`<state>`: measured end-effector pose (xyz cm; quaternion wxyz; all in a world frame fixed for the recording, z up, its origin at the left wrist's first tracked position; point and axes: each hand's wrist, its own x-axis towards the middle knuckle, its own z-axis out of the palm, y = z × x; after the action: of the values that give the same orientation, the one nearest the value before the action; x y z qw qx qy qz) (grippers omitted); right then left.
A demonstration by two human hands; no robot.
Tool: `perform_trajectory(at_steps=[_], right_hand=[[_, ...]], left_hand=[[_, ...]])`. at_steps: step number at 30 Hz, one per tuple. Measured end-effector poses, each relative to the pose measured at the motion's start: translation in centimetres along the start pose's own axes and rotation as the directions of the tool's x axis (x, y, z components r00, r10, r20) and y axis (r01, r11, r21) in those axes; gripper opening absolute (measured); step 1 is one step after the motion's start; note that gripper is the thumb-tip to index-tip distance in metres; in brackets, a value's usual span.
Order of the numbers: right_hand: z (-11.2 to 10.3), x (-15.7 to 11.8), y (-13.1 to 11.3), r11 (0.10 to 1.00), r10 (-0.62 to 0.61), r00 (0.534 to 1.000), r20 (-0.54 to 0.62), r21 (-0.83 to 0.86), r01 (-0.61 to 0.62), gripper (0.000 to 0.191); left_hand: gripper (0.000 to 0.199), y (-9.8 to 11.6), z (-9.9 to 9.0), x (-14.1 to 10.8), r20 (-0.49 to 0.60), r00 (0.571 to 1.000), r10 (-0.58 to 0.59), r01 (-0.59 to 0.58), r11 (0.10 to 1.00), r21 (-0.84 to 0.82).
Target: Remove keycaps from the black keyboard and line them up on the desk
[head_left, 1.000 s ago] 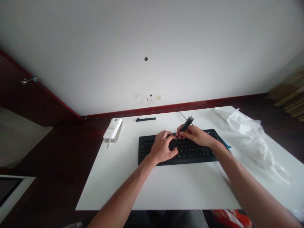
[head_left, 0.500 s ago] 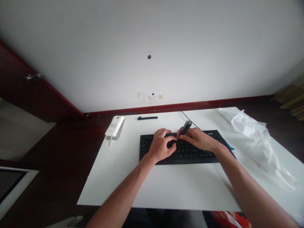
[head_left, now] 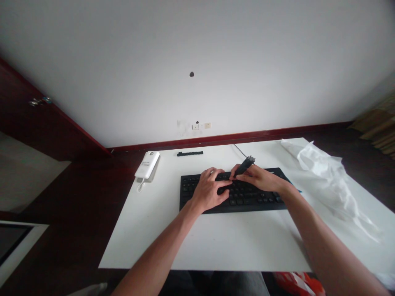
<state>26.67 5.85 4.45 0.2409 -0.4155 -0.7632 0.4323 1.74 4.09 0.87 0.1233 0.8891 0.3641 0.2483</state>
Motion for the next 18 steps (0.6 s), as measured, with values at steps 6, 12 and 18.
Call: perform_trajectory(at_steps=[6,12,18], right_hand=[[-0.4,0.0,0.9,0.992,-0.024,0.999,0.041,0.121,0.019,0.034],[-0.1,0.1,1.1,0.99,-0.008,1.0,0.004,0.144,0.007,0.036],[0.1,0.5,1.8,0.987,0.033,0.981,-0.189,0.162,-0.002,0.036]], left_hand=[[0.032,0.0,-0.1,0.0,0.0,1.0,0.007,-0.007,1.0,-0.009],[0.032,0.1,0.0,0.0,-0.018,1.0,0.002,-0.002,1.0,-0.027],[0.034,0.0,-0.1,0.1,-0.088,0.995,-0.039,0.035,0.998,-0.051]])
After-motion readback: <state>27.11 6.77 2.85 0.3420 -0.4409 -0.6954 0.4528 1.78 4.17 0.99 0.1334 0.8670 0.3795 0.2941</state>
